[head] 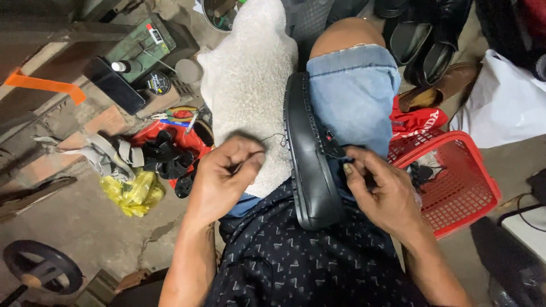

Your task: Hand-sewing the sole of a black leather shoe using a needle and thread in a repair shop.

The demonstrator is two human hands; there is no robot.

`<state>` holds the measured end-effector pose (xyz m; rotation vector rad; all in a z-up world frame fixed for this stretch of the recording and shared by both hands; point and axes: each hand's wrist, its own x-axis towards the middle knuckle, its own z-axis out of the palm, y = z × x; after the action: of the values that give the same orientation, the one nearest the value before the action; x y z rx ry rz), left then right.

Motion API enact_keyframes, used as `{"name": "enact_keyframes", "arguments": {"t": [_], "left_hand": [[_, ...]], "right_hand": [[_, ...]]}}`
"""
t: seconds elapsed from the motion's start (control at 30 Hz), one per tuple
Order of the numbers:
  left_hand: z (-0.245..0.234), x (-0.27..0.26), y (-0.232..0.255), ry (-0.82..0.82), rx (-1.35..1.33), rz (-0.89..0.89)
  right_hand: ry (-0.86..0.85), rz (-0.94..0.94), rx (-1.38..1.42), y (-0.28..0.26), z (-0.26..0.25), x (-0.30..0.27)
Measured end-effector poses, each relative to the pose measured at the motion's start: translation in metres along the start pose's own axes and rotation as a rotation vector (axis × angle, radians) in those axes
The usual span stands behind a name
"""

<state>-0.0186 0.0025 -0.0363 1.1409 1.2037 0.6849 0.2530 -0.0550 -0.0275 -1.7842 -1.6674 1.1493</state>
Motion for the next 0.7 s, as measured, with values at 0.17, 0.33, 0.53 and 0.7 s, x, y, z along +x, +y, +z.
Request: {"name": "enact_keyframes", "arguments": {"t": [0.17, 0.33, 0.53, 0.7], "left_hand": [[0.027, 0.007, -0.002, 0.046, 0.132, -0.093], [0.019, 0.008, -0.005, 0.048, 0.076, -0.093], [-0.016, -0.015, -0.017, -0.189, -0.244, 0.013], [-0.035, -0.018, -0.016, 0.007, -0.225, 0.097]], "right_hand": [[0.039, -0.016, 0.026, 0.005, 0.001, 0.001], [0.062, -0.011, 0.081, 0.011, 0.004, -0.001], [0.078, -0.025, 0.146, 0.015, 0.007, 0.001], [0.036, 0.001, 0.125, 0.006, 0.0, 0.004]]}}
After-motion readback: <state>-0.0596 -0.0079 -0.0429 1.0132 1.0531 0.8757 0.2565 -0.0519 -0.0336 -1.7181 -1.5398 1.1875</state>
